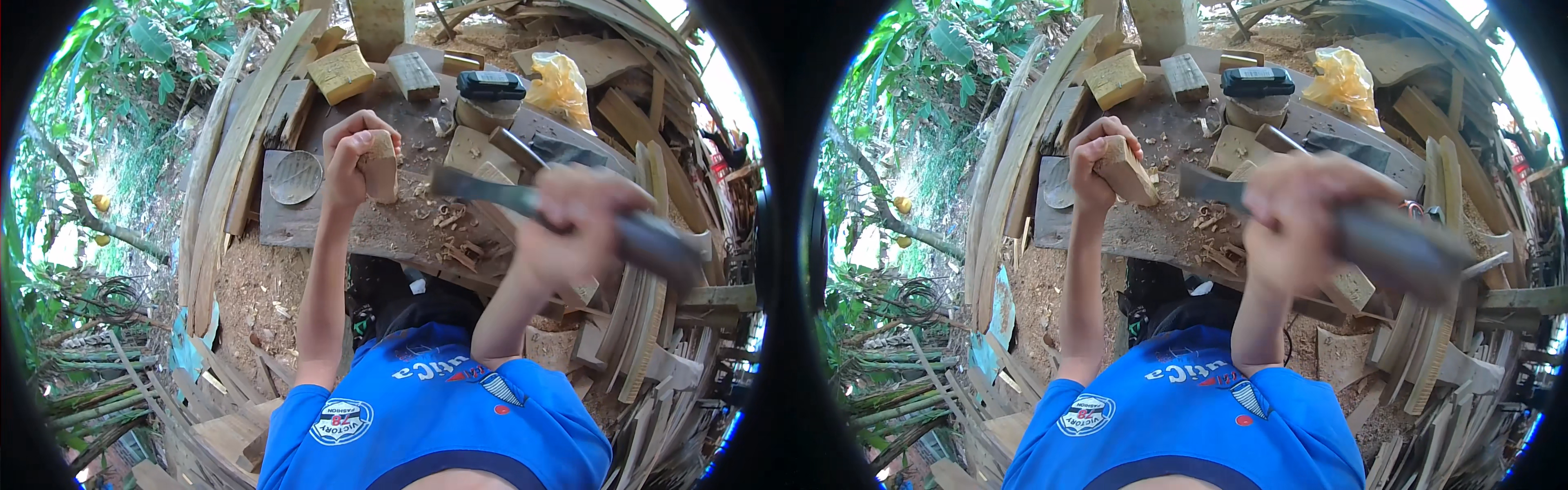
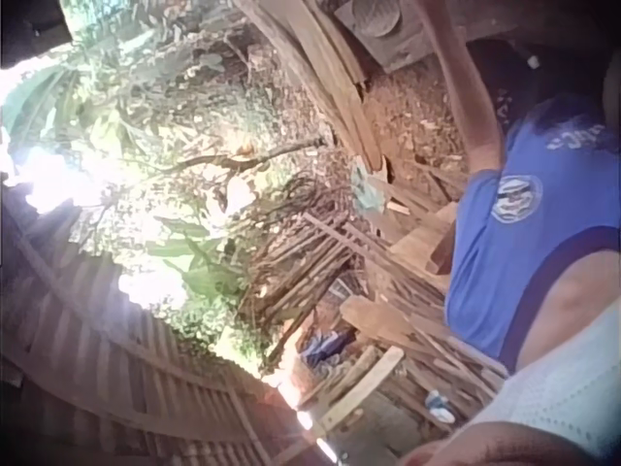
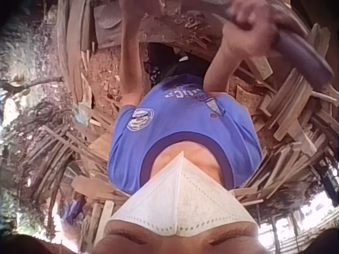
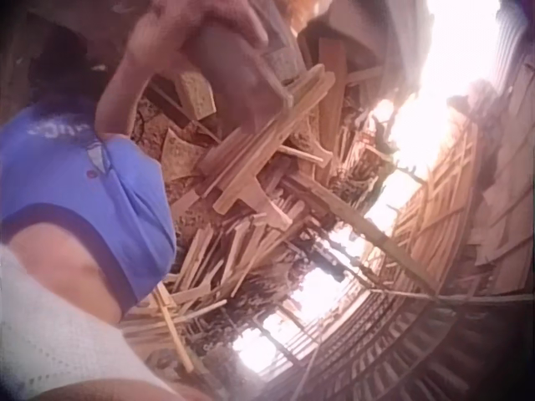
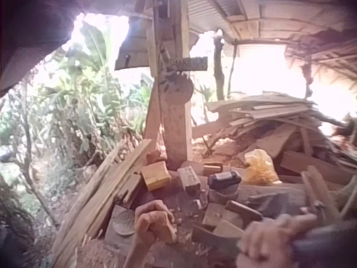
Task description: The person carves a small block of wood using a chisel and a hammer, shaping the edges and removing shavings. They then inspect the carved piece and use a hand plane to smooth the surface of a larger wooden board on the workbench.
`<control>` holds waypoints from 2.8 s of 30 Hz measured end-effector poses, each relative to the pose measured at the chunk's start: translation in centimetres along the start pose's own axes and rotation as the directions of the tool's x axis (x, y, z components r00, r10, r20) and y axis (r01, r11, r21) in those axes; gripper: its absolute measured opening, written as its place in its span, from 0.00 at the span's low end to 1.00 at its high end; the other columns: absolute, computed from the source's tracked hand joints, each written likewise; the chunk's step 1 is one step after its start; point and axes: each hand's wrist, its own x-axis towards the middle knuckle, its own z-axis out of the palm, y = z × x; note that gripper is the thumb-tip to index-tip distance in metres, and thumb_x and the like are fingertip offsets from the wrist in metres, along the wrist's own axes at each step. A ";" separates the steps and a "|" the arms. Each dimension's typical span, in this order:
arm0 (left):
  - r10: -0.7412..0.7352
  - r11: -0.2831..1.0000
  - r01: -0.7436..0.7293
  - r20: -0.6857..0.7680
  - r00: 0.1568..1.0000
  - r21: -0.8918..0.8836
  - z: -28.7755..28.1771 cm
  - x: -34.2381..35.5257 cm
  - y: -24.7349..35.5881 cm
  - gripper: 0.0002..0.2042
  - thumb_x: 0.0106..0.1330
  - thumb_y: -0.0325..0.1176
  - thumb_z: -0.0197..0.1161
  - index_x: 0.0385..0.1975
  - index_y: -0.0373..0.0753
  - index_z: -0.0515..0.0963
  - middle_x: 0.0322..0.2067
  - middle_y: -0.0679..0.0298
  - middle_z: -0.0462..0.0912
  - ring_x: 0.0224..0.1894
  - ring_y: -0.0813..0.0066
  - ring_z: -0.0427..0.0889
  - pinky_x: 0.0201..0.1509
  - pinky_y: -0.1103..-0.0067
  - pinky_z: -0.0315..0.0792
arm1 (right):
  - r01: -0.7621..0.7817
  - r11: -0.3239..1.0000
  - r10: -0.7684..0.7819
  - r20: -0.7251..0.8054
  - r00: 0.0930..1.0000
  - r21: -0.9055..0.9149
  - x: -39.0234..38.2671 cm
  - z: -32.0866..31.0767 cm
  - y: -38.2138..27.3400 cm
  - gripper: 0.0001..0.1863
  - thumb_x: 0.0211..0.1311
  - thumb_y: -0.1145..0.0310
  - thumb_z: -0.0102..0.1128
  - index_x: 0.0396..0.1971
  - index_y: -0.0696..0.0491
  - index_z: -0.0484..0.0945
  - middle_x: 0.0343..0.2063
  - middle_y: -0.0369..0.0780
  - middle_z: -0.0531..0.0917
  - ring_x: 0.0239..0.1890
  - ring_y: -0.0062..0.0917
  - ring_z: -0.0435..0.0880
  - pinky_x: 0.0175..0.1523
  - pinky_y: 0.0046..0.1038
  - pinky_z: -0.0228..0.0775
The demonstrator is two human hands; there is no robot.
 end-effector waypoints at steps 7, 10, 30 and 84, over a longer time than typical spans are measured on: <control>0.010 0.995 0.007 -0.166 0.986 0.102 1.7 0.0 0.1 0.16 0.48 0.40 0.46 0.21 0.30 0.71 0.20 0.61 0.71 0.23 0.76 0.72 0.29 0.83 0.66 | -0.122 0.967 0.088 -0.155 0.984 -0.224 -3.7 2.0 5.1 0.06 0.51 0.80 0.45 0.24 0.52 0.61 0.14 0.32 0.64 0.12 0.15 0.63 0.18 0.20 0.57; 0.033 0.988 -0.008 -0.164 0.986 0.153 0.2 -0.7 0.1 0.15 0.48 0.40 0.46 0.21 0.30 0.71 0.20 0.61 0.71 0.24 0.76 0.72 0.29 0.83 0.66 | -0.291 0.956 0.276 -0.254 0.927 -0.026 -4.6 2.3 5.7 0.10 0.49 0.83 0.48 0.27 0.54 0.59 0.17 0.35 0.66 0.12 0.17 0.64 0.18 0.23 0.62; -0.015 0.997 0.030 -0.190 0.982 0.074 -1.2 0.8 -0.5 0.12 0.48 0.38 0.47 0.21 0.35 0.68 0.21 0.61 0.71 0.25 0.75 0.73 0.30 0.82 0.68 | -0.250 0.963 0.237 -0.124 0.964 -0.101 -4.0 3.1 6.7 0.07 0.48 0.82 0.49 0.20 0.55 0.62 0.13 0.35 0.67 0.12 0.16 0.66 0.19 0.19 0.61; -0.012 0.996 0.014 0.021 1.000 -0.092 2.3 -3.0 0.4 0.16 0.48 0.44 0.48 0.18 0.34 0.66 0.20 0.60 0.67 0.24 0.72 0.69 0.30 0.81 0.65 | -0.292 0.941 0.252 -0.220 0.942 -0.171 -5.0 0.7 3.3 0.06 0.46 0.83 0.56 0.24 0.58 0.69 0.18 0.34 0.73 0.18 0.14 0.72 0.22 0.15 0.66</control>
